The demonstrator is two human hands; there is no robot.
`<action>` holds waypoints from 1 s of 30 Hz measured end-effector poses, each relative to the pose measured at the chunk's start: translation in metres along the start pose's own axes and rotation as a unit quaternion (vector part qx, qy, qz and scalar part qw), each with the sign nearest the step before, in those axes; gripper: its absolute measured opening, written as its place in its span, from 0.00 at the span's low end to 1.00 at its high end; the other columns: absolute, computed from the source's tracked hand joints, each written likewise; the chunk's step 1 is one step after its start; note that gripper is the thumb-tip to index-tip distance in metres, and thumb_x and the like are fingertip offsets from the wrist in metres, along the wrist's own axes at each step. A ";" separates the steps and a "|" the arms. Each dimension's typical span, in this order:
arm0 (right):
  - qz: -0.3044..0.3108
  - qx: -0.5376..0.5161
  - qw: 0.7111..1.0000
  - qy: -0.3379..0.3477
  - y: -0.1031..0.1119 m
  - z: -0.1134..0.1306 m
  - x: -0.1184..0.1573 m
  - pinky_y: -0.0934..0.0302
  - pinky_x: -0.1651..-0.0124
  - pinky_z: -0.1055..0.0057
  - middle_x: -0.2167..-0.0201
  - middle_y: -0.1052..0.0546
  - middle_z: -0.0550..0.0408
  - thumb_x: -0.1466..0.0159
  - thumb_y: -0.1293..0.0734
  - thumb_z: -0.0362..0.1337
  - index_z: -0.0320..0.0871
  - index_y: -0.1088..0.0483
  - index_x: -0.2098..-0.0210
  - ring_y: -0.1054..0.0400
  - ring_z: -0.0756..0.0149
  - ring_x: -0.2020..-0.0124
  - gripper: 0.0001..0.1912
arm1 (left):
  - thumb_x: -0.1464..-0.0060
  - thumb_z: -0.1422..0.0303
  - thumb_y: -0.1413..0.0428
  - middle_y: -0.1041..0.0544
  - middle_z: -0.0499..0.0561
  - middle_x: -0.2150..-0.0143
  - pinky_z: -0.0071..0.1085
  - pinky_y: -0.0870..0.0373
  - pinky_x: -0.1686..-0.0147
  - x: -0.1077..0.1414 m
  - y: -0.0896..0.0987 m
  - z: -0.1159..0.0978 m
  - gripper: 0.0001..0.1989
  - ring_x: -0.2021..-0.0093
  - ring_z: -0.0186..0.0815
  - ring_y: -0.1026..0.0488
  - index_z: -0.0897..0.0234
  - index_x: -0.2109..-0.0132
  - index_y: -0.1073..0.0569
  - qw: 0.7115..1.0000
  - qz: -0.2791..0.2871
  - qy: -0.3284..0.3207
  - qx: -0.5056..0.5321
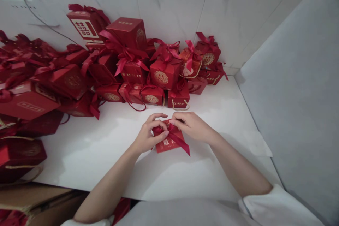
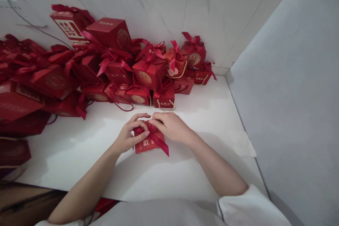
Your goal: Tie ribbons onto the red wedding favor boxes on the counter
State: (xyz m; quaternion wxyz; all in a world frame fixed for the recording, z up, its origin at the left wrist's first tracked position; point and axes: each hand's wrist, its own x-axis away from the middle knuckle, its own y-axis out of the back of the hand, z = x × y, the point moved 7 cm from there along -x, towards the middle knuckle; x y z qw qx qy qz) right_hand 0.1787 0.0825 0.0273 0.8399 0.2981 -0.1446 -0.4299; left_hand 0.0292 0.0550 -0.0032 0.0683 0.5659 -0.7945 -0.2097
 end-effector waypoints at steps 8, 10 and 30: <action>-0.067 0.191 0.977 0.063 -0.011 0.000 -0.003 0.50 0.68 0.71 0.68 0.26 0.58 0.28 0.42 0.38 0.43 0.33 0.66 0.33 0.68 0.68 0.12 | 0.44 0.67 0.41 0.32 0.55 0.44 0.38 0.39 0.40 -0.003 -0.003 0.001 0.04 0.41 0.42 0.33 0.62 0.66 0.26 0.999 0.035 0.001 0.015; -0.090 0.237 0.965 0.071 -0.016 -0.001 -0.003 0.52 0.70 0.70 0.66 0.25 0.57 0.27 0.43 0.39 0.43 0.32 0.64 0.33 0.68 0.69 0.12 | 0.44 0.67 0.41 0.32 0.55 0.44 0.37 0.39 0.40 -0.004 -0.003 0.001 0.04 0.41 0.42 0.33 0.62 0.66 0.26 0.999 0.036 0.001 0.013; -0.071 0.143 0.984 -0.073 -0.006 -0.021 -0.005 0.41 0.63 0.67 0.60 0.22 0.53 0.27 0.46 0.45 0.47 0.34 0.55 0.27 0.59 0.62 0.13 | 0.44 0.61 0.43 0.31 0.55 0.43 0.35 0.34 0.51 -0.002 0.020 0.019 0.09 0.46 0.42 0.31 0.62 0.60 0.30 0.978 -0.022 0.064 0.196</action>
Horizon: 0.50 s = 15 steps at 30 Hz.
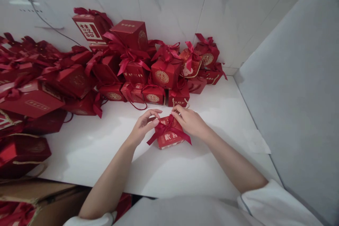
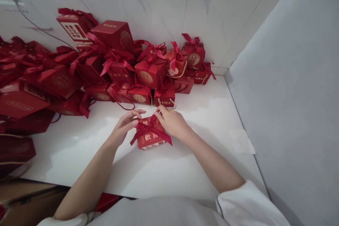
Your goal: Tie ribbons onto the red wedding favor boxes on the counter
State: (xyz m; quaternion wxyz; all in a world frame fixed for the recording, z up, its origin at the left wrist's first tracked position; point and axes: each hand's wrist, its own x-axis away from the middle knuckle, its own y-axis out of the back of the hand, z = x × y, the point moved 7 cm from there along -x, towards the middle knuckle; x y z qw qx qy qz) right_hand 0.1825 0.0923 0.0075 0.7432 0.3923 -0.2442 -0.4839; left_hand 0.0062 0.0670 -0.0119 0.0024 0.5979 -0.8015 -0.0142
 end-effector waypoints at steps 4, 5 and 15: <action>0.012 -0.083 0.996 -0.018 0.007 -0.003 0.002 0.40 0.62 0.67 0.63 0.22 0.53 0.27 0.50 0.48 0.47 0.33 0.58 0.27 0.60 0.63 0.19 | 0.46 0.60 0.39 0.30 0.56 0.44 0.40 0.35 0.45 0.000 0.005 -0.002 0.14 0.42 0.44 0.33 0.61 0.60 0.33 0.998 0.018 0.019 -0.049; 0.012 -0.112 0.993 -0.017 0.008 -0.002 0.003 0.39 0.61 0.67 0.62 0.22 0.53 0.27 0.51 0.50 0.47 0.33 0.58 0.27 0.60 0.62 0.21 | 0.46 0.60 0.39 0.30 0.57 0.44 0.41 0.35 0.44 0.000 0.006 -0.001 0.14 0.41 0.44 0.33 0.61 0.59 0.34 0.998 0.016 0.019 -0.056; 0.091 -0.161 0.983 -0.003 -0.009 0.007 0.011 0.34 0.53 0.61 0.44 0.28 0.45 0.37 0.34 0.55 0.48 0.40 0.42 0.29 0.55 0.50 0.29 | 0.45 0.60 0.40 0.28 0.57 0.49 0.34 0.30 0.55 -0.002 0.010 0.007 0.13 0.50 0.39 0.28 0.64 0.63 0.32 0.998 -0.002 0.035 -0.056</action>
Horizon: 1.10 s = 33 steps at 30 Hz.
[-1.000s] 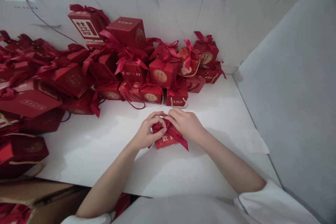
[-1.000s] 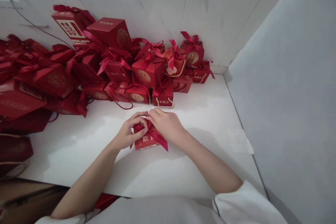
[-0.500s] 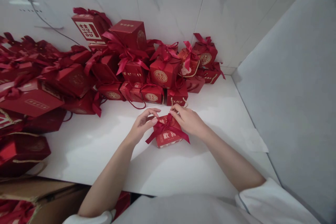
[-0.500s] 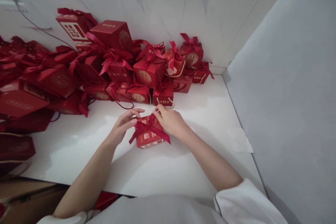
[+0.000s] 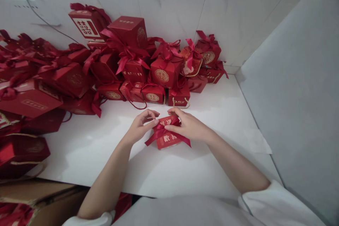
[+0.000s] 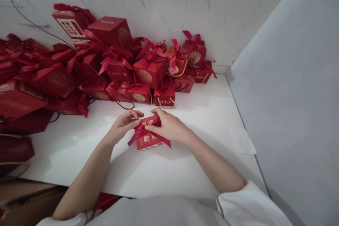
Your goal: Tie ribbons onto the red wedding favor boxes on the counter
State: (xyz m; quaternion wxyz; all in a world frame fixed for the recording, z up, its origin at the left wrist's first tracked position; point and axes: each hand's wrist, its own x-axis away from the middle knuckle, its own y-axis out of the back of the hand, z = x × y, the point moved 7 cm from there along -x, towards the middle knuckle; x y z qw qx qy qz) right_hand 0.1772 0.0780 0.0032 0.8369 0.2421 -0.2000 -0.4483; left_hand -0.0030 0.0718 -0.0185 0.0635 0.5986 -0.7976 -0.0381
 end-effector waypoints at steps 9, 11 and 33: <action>-0.018 0.050 0.998 0.042 0.031 0.008 0.008 0.35 0.49 0.61 0.45 0.27 0.52 0.30 0.40 0.38 0.49 0.34 0.47 0.30 0.60 0.48 0.13 | 0.44 0.61 0.40 0.25 0.54 0.57 0.37 0.31 0.50 -0.001 0.021 -0.006 0.10 0.52 0.38 0.28 0.63 0.61 0.29 0.990 -0.117 -0.073 0.017; -0.025 0.084 0.994 0.062 0.039 0.016 0.014 0.35 0.48 0.59 0.47 0.26 0.53 0.30 0.41 0.38 0.49 0.33 0.48 0.30 0.59 0.48 0.13 | 0.44 0.62 0.40 0.26 0.55 0.54 0.39 0.33 0.47 0.004 0.019 -0.017 0.08 0.50 0.39 0.29 0.62 0.61 0.27 0.985 -0.126 -0.113 -0.017; -0.033 0.290 0.904 0.312 0.011 0.049 0.026 0.37 0.51 0.59 0.60 0.21 0.50 0.29 0.42 0.31 0.43 0.26 0.58 0.29 0.60 0.57 0.12 | 0.44 0.67 0.40 0.30 0.55 0.47 0.41 0.35 0.41 0.019 -0.030 -0.039 0.03 0.44 0.42 0.32 0.59 0.62 0.23 0.960 -0.020 -0.178 -0.216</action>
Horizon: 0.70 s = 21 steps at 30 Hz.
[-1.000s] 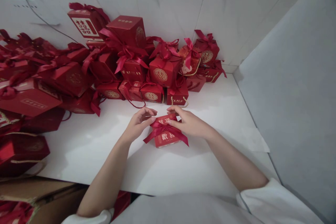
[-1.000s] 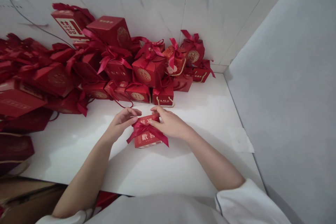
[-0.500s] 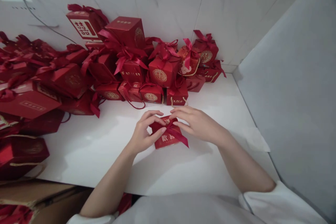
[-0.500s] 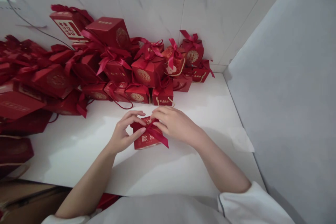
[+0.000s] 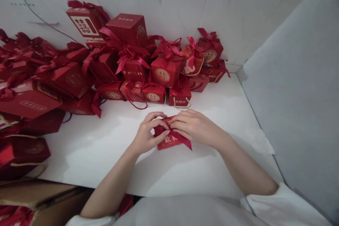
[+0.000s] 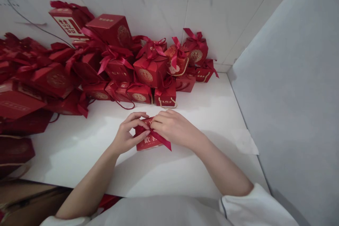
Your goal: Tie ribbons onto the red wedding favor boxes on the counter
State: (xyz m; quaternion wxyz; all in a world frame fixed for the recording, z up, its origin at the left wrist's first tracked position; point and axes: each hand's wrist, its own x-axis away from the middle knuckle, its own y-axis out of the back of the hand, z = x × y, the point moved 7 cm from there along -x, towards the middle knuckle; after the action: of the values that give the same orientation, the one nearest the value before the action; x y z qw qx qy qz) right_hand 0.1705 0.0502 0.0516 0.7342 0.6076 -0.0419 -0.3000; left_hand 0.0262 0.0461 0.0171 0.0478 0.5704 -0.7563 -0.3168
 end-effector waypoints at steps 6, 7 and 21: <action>0.002 0.074 0.997 0.032 -0.006 0.006 -0.003 0.38 0.56 0.62 0.63 0.24 0.49 0.29 0.46 0.28 0.40 0.29 0.60 0.33 0.60 0.61 0.15 | 0.45 0.69 0.39 0.29 0.54 0.49 0.39 0.34 0.43 -0.001 0.000 0.001 0.02 0.46 0.41 0.31 0.60 0.62 0.23 1.000 -0.003 -0.009 0.019; -0.001 0.081 0.996 0.035 -0.008 0.007 -0.003 0.39 0.57 0.63 0.63 0.25 0.49 0.29 0.46 0.28 0.39 0.30 0.60 0.33 0.60 0.62 0.14 | 0.45 0.69 0.39 0.29 0.54 0.49 0.39 0.33 0.44 -0.001 0.000 0.001 0.02 0.46 0.41 0.30 0.60 0.62 0.23 1.000 -0.002 -0.008 0.024; -0.052 0.050 0.997 0.000 -0.015 -0.010 -0.004 0.40 0.61 0.67 0.64 0.27 0.52 0.30 0.44 0.29 0.42 0.31 0.61 0.34 0.65 0.66 0.11 | 0.44 0.65 0.40 0.30 0.55 0.48 0.36 0.35 0.44 -0.005 -0.006 0.015 0.04 0.45 0.40 0.31 0.61 0.64 0.23 0.994 0.040 0.054 0.083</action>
State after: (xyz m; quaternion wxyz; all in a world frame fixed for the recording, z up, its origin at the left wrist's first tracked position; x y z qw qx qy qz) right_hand 0.1654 0.0594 0.0368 0.6864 0.6449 -0.0247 -0.3351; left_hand 0.0262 0.0559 0.0032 0.0541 0.5583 -0.7983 -0.2193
